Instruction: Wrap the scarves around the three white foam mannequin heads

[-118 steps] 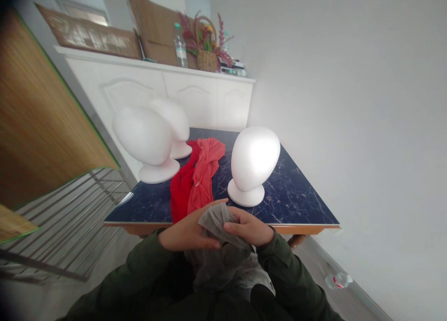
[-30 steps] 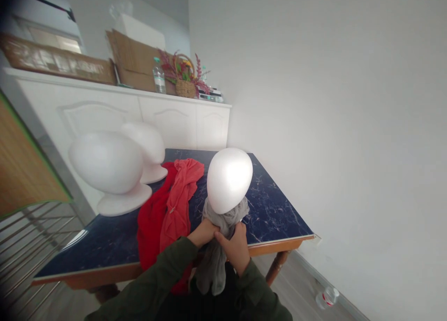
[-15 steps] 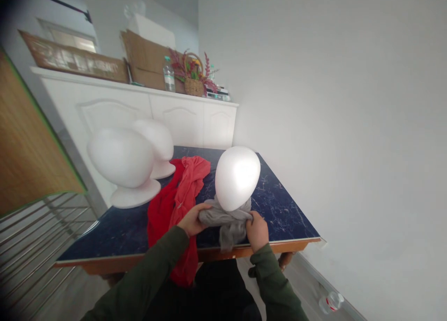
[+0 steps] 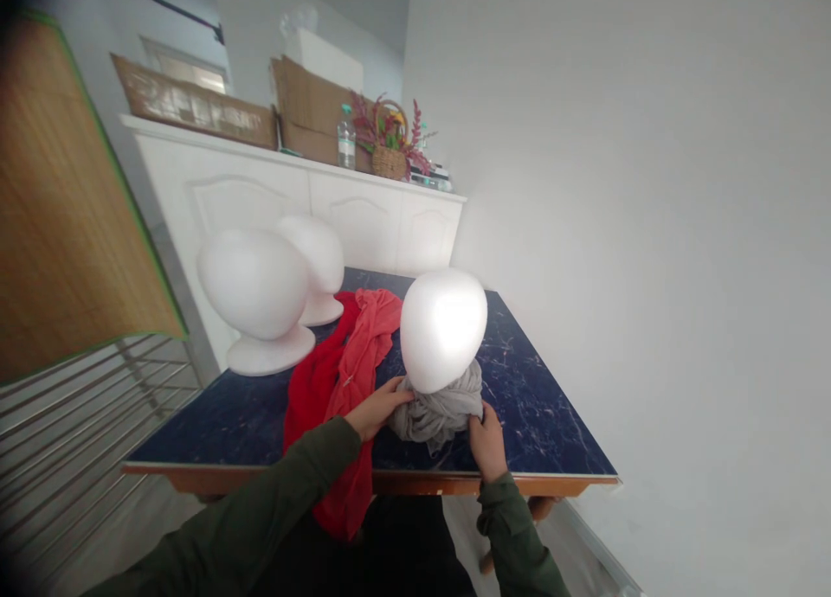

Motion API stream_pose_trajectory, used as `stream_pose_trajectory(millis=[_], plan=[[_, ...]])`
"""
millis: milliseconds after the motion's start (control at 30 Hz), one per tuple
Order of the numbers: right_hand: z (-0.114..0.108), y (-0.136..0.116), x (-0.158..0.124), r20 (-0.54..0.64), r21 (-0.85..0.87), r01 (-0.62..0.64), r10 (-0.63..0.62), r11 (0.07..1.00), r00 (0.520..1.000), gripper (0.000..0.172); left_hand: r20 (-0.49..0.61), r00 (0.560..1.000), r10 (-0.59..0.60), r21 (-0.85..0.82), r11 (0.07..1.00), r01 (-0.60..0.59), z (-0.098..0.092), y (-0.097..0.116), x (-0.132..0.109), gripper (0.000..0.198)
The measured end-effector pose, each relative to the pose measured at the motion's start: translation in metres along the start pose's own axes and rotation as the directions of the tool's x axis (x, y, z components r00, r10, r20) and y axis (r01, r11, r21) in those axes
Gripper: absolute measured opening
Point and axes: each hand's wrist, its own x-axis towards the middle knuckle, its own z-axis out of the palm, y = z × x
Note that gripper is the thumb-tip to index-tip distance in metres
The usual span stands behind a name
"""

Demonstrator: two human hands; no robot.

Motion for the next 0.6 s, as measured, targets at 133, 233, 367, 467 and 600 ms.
stream_pose_trajectory(millis=[133, 233, 367, 467, 600], plan=[[0.002, -0.013, 0.006, 0.115, 0.401, -0.232, 0.202, 0.886, 0.973, 0.043, 0.086, 0.994, 0.063, 0.033, 0.997, -0.066, 0.013, 0.016, 0.010, 0.044], [0.008, -0.010, 0.031, 0.240, 0.558, -0.300, 0.195, 0.773, 0.951, 0.038, 0.115, 0.975, 0.192, 0.113, 0.972, -0.205, 0.024, 0.029, 0.027, 0.046], [0.006, 0.013, 0.100, 0.106, 0.509, -0.291, 0.276, 0.810, 0.955, 0.024, 0.039, 0.956, 0.292, 0.195, 0.936, -0.293, 0.026, 0.023, 0.060, 0.055], [-0.007, 0.033, 0.162, -0.004, 0.452, -0.308, 0.348, 0.837, 0.938, 0.013, 0.014, 0.971, 0.241, 0.264, 0.935, -0.236, 0.016, 0.001, 0.082, 0.054], [-0.018, 0.051, 0.229, -0.199, 0.368, -0.263, 0.351, 0.892, 0.915, 0.013, 0.198, 0.960, 0.200, 0.367, 0.893, -0.262, 0.001, -0.024, 0.096, 0.045]])
